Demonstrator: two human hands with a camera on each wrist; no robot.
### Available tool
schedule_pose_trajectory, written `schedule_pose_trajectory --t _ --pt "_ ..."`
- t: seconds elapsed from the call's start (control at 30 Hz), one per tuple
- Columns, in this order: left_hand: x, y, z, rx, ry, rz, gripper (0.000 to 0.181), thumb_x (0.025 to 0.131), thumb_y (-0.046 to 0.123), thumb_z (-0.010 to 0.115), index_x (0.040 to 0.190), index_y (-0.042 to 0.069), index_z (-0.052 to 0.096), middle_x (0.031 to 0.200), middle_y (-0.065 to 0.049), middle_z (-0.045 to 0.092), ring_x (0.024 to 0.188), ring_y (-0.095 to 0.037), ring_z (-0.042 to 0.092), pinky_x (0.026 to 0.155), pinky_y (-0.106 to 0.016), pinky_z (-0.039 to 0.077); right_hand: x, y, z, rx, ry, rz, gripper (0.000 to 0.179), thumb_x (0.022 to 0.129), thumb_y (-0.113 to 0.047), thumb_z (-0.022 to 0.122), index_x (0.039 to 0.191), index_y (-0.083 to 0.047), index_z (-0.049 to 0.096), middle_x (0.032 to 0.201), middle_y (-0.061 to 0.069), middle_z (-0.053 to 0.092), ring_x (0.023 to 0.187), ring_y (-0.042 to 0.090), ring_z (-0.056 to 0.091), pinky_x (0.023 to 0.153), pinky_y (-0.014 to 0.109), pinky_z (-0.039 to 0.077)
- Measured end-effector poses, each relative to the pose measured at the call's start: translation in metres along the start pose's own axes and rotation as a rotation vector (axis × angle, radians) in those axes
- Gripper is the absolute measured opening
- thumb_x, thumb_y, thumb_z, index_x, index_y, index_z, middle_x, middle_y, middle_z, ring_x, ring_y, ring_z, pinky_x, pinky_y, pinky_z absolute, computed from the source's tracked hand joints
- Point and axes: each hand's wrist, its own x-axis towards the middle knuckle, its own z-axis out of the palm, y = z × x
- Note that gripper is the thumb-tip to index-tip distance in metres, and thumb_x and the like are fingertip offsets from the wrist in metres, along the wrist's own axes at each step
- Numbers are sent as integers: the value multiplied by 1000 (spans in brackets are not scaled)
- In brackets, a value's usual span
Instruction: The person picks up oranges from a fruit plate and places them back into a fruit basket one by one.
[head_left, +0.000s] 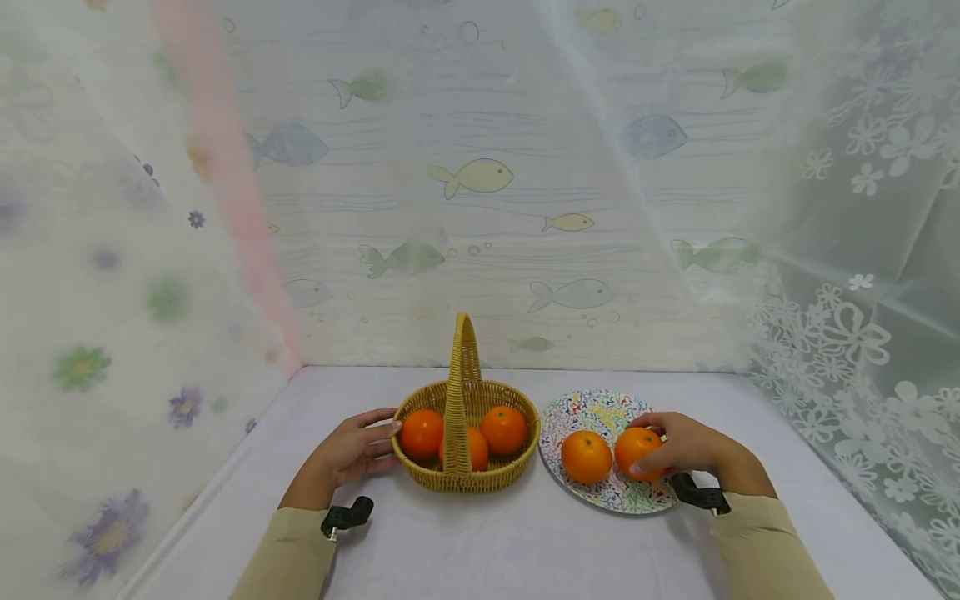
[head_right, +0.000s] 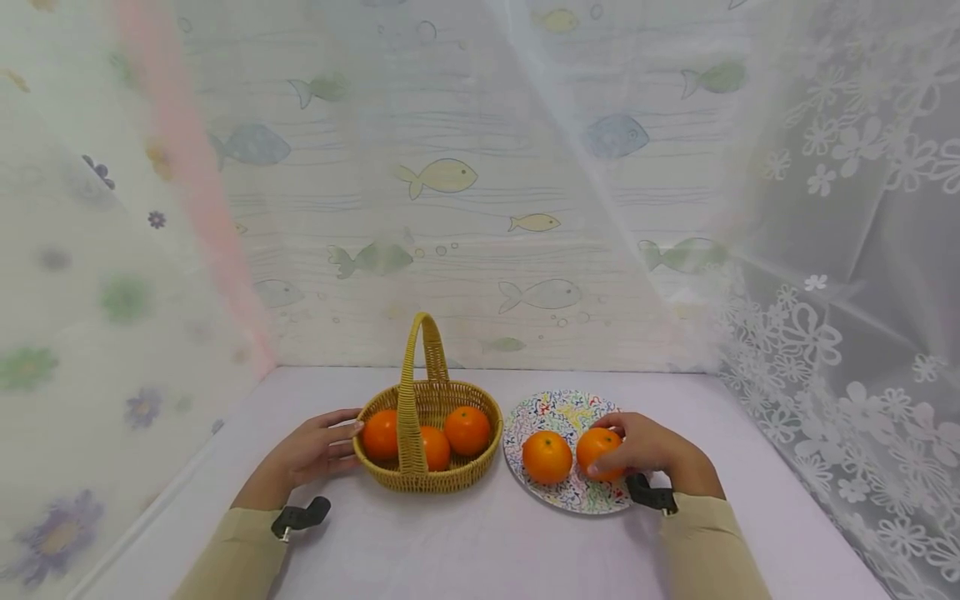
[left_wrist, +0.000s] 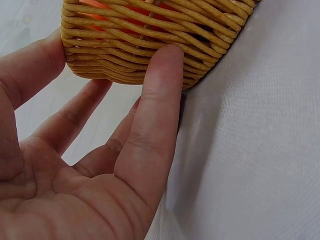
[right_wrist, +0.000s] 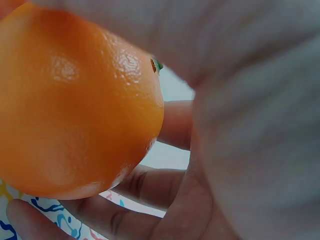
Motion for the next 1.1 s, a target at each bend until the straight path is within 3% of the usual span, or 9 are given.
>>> schedule_pose_trajectory --t 0.27,0.53,0.8,1.1 --pt "-2 0 1 -5 2 -4 64 96 26 76 152 9 49 137 -17 64 111 -29 71 93 -50 61 0 -1 -2 -27 8 -15 73 77 -23 89 139 -3 58 136 23 59 104 27 59 84 38 61" --pt "0 3 7 -1 -16 -6 64 96 26 76 152 9 49 137 -17 64 113 -29 71 95 -50 60 -2 5 -5 -105 47 -45 76 77 -33 88 140 -4 58 133 17 62 105 25 60 89 40 57" --pt "0 6 7 27 -58 4 65 99 27 72 155 8 44 138 -16 64 111 -26 71 94 -48 61 -2 7 -5 -84 88 -62 76 78 -36 87 140 -6 57 132 19 62 103 26 61 88 42 59" --pt "-1 1 0 11 -22 -8 65 97 27 75 153 9 47 134 -15 66 109 -27 72 92 -49 61 5 0 -3 -77 119 -84 79 78 -38 88 142 -6 53 126 16 63 100 25 62 85 41 60"
